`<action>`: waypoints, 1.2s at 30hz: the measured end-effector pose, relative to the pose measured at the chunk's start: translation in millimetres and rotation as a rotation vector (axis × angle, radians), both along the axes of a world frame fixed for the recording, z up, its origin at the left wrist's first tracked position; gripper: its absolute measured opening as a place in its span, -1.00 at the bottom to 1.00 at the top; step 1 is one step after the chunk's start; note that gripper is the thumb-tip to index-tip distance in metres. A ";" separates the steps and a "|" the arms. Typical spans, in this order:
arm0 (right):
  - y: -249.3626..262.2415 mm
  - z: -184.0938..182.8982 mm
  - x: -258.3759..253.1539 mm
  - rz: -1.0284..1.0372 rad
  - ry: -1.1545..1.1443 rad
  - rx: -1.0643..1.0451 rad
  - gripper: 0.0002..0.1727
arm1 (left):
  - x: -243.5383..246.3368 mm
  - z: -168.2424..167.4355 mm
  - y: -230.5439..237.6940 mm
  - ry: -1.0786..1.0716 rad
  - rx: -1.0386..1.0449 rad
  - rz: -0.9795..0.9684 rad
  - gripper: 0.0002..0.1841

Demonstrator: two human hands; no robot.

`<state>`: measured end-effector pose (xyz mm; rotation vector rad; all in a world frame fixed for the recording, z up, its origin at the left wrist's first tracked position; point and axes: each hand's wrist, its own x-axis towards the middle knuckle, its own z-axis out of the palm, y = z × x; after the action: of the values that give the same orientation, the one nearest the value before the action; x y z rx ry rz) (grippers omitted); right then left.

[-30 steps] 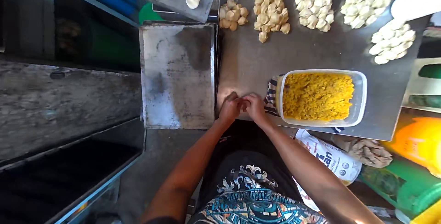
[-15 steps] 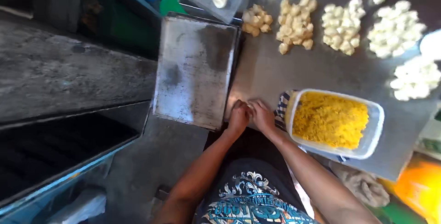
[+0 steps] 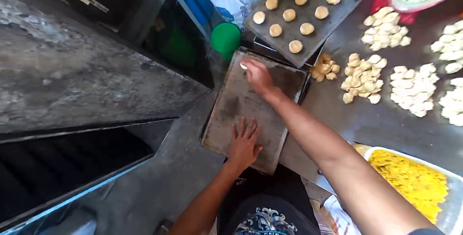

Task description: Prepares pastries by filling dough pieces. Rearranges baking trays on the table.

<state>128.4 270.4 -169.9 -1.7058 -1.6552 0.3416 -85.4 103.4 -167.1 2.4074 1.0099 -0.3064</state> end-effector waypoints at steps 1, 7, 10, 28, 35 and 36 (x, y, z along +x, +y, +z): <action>14.7 -10.3 -5.3 -0.017 -0.070 0.024 -0.63 | -2.1 -1.6 0.0 0.008 0.001 -0.020 -0.20; 12.2 -61.6 -25.7 0.030 -0.336 -0.233 -0.18 | -5.2 -9.4 -2.1 -0.011 0.036 -0.049 -0.16; 5.7 -20.6 -4.0 0.045 0.025 -0.264 -0.33 | -5.5 -8.9 -6.0 -0.016 0.063 -0.071 -0.14; -197.5 1.0 169.2 -0.825 0.703 -0.223 -0.67 | 86.2 60.6 -20.0 -0.621 -0.343 0.578 -0.58; -383.7 35.4 108.9 -0.630 0.786 -0.197 -0.77 | 218.5 40.7 -109.3 -0.718 -0.928 0.722 -0.73; -400.5 39.2 112.1 -0.669 0.834 -0.181 -0.64 | 226.2 38.9 -119.1 -0.687 -0.838 0.578 -0.77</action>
<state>240.5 -130.0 -130.7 -1.7760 -0.4364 0.7493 140.8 -15.7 -128.2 1.2445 0.9285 0.2581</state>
